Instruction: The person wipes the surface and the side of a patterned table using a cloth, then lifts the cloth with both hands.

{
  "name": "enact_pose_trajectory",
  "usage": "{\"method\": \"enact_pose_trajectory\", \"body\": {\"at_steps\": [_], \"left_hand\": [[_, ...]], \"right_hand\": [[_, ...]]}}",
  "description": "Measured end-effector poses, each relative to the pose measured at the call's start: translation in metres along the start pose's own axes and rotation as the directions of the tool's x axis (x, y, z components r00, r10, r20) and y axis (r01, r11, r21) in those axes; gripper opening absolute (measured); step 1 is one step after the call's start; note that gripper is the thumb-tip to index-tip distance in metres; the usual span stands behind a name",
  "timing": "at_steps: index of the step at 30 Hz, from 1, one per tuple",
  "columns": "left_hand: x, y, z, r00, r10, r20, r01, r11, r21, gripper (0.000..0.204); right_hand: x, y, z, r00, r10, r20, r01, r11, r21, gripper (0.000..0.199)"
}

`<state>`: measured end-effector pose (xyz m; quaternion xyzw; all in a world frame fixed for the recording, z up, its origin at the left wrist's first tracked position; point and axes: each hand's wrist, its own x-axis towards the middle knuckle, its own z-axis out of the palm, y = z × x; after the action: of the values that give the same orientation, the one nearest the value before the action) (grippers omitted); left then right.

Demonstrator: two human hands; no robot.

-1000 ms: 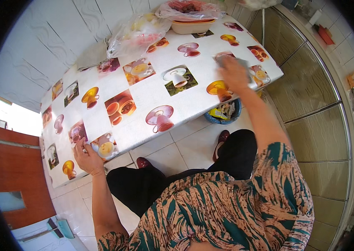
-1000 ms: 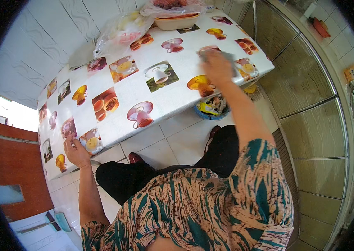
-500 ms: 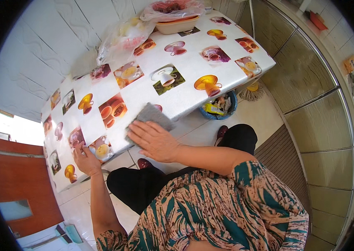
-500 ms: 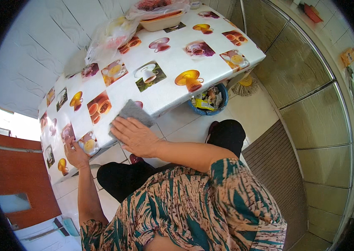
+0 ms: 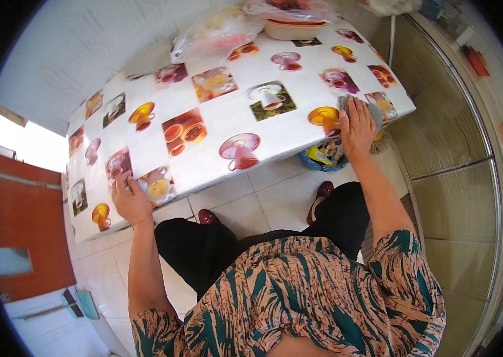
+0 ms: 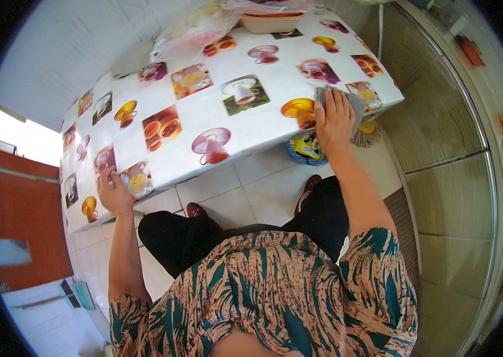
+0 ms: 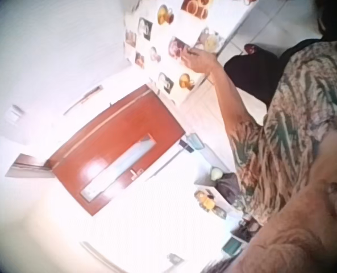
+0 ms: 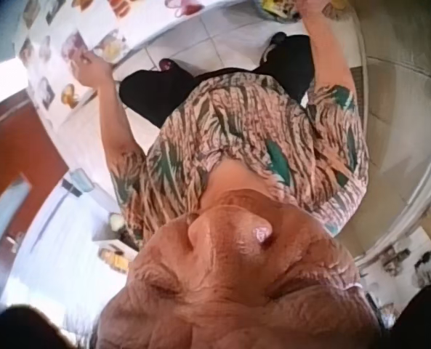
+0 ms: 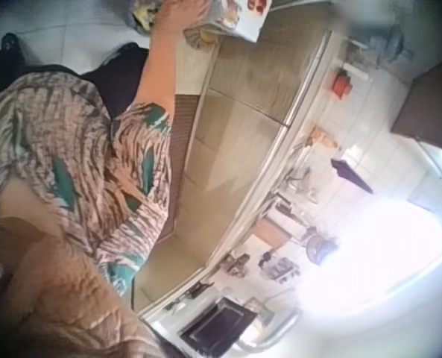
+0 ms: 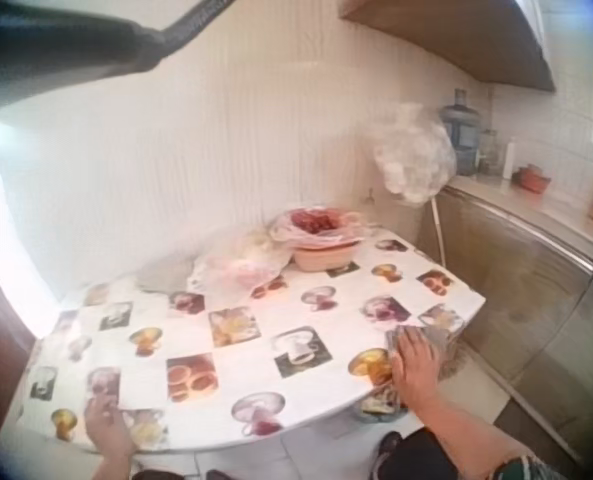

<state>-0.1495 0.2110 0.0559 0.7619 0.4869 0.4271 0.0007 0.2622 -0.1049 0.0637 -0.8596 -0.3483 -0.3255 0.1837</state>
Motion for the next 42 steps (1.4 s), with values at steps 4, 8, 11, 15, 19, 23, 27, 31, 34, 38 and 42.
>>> {"method": "enact_pose_trajectory", "body": {"at_steps": [4,8,11,15,19,23,27,31,34,38,42], "left_hand": [[0.000,-0.002,0.001,1.000,-0.011,-0.006,0.011,1.000,-0.006,0.010],[-0.001,0.006,0.000,0.998,-0.056,0.020,0.056,0.998,0.001,0.012],[0.000,0.001,-0.002,0.999,-0.030,-0.011,0.030,1.000,0.004,0.012],[0.000,0.008,-0.003,0.997,-0.081,-0.005,0.081,0.997,-0.014,0.013],[0.001,0.006,-0.005,0.993,-0.121,-0.002,0.120,0.991,-0.063,0.012],[0.002,0.008,-0.011,0.990,-0.144,-0.005,0.140,0.972,-0.187,0.016],[-0.006,0.031,0.005,0.984,0.168,-0.056,-0.177,0.941,-0.287,0.025],[-0.030,0.114,0.002,0.893,0.338,0.296,-0.278,0.933,-0.226,0.043],[-0.035,0.118,0.002,0.844,0.339,0.415,-0.320,0.940,-0.117,0.053],[-0.012,0.062,-0.011,0.840,0.201,0.505,-0.227,0.974,-0.010,0.060],[0.014,-0.059,-0.029,0.968,0.024,0.249,-0.095,0.956,0.277,0.074]], "right_hand": [[-0.022,-0.098,-0.007,0.977,-0.188,0.105,0.165,0.967,0.196,0.054],[-0.039,-0.215,-0.034,0.821,-0.462,0.336,0.307,0.853,0.421,0.067],[-0.045,-0.286,-0.028,0.738,-0.615,0.278,0.349,0.701,0.623,0.068],[-0.031,-0.328,-0.025,0.680,-0.682,0.271,0.197,0.526,0.828,0.059],[0.001,-0.296,-0.020,0.847,-0.514,0.135,0.124,0.437,0.891,0.049],[0.013,-0.211,0.005,0.928,-0.357,0.104,0.252,0.811,0.528,0.046],[0.007,-0.169,0.019,0.948,-0.280,0.153,0.227,0.929,0.293,0.056],[0.005,-0.173,0.016,0.942,-0.270,0.200,0.208,0.936,0.284,0.056],[0.003,-0.166,0.019,0.940,-0.259,0.221,0.188,0.937,0.295,0.054],[0.002,-0.167,0.012,0.940,-0.240,0.243,0.167,0.943,0.287,0.053],[0.002,-0.167,0.010,0.941,-0.246,0.233,0.189,0.952,0.242,0.053]]}}
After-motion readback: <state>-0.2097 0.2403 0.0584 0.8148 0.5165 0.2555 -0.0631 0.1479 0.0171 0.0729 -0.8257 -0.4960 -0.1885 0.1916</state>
